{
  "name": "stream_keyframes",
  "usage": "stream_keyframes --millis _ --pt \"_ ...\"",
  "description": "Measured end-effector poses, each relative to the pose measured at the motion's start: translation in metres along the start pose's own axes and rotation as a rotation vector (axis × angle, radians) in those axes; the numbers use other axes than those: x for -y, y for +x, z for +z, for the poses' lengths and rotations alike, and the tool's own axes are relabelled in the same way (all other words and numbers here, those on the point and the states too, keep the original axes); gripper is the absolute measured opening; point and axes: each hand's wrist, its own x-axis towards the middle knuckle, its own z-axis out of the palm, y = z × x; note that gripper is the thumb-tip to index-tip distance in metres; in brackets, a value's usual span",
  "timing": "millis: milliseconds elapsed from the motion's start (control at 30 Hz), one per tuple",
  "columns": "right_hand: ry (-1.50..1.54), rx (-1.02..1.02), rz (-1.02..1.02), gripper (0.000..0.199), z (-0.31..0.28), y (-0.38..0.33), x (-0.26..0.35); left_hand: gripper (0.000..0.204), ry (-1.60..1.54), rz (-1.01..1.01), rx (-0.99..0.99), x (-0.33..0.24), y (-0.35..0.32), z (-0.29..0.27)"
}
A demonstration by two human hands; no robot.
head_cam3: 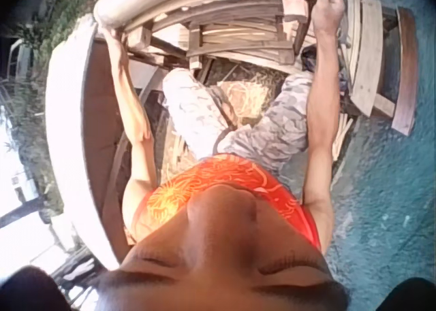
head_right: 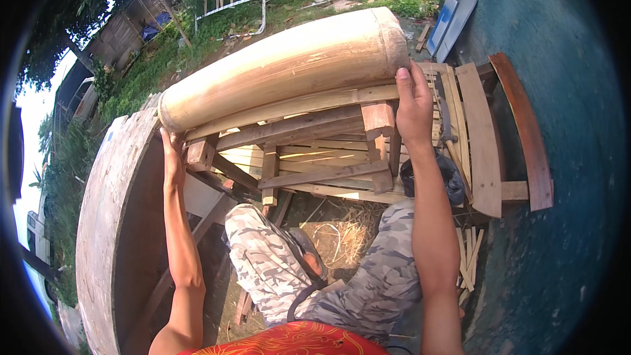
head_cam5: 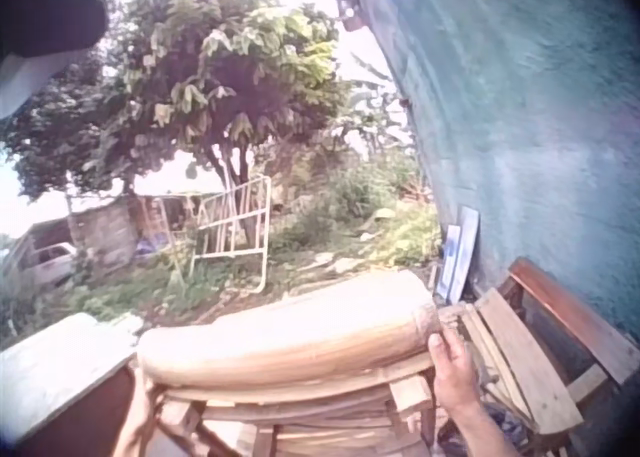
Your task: The person positions a large bamboo log on a wooden workbench, then uses a hand saw to cut the log into smaller pieces. The person repeatedly repositions the log and continues sawing while seated on the ground.
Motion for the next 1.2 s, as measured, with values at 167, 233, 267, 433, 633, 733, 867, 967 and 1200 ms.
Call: stream_keyframes --millis 167,233,267,433,633,733,867,967,1200 --pt "-0.073 -0.074 0.106 0.062 -0.012 0.001 -0.003 0.084 -0.015 0.022 -0.085 -0.001 -0.008 0.014" --pt "-0.037 -0.004 0.088 0.06 -0.014 -0.001 -0.001 0.083 -0.04 0.042 -0.098 0.002 -0.009 0.016" --pt "-0.009 0.005 0.091 0.057 -0.015 -0.003 0.001 0.082 -0.072 0.067 -0.094 0.003 -0.01 0.015" --pt "0.039 0.091 0.166 0.068 -0.021 -0.009 0.016 0.079 -0.007 0.153 -0.078 0.01 -0.007 0.008" --pt "-0.039 0.171 0.174 0.081 -0.021 -0.011 0.022 0.079 0.014 0.113 -0.065 0.009 -0.002 0.002" --pt "-0.05 0.177 0.161 0.078 -0.02 -0.011 0.022 0.077 0.012 0.117 -0.065 0.008 0.0 0.001" --pt "-0.037 0.198 0.154 0.077 -0.02 -0.011 0.022 0.076 -0.005 0.137 -0.076 0.012 0.002 0.0" --pt "-0.053 0.198 0.108 0.074 -0.021 -0.01 0.021 0.075 0.042 0.163 -0.077 0.015 0.002 -0.001" --pt "0.018 0.215 0.07 0.068 -0.024 -0.011 0.015 0.074 0.014 0.166 -0.105 0.017 0.002 -0.002"
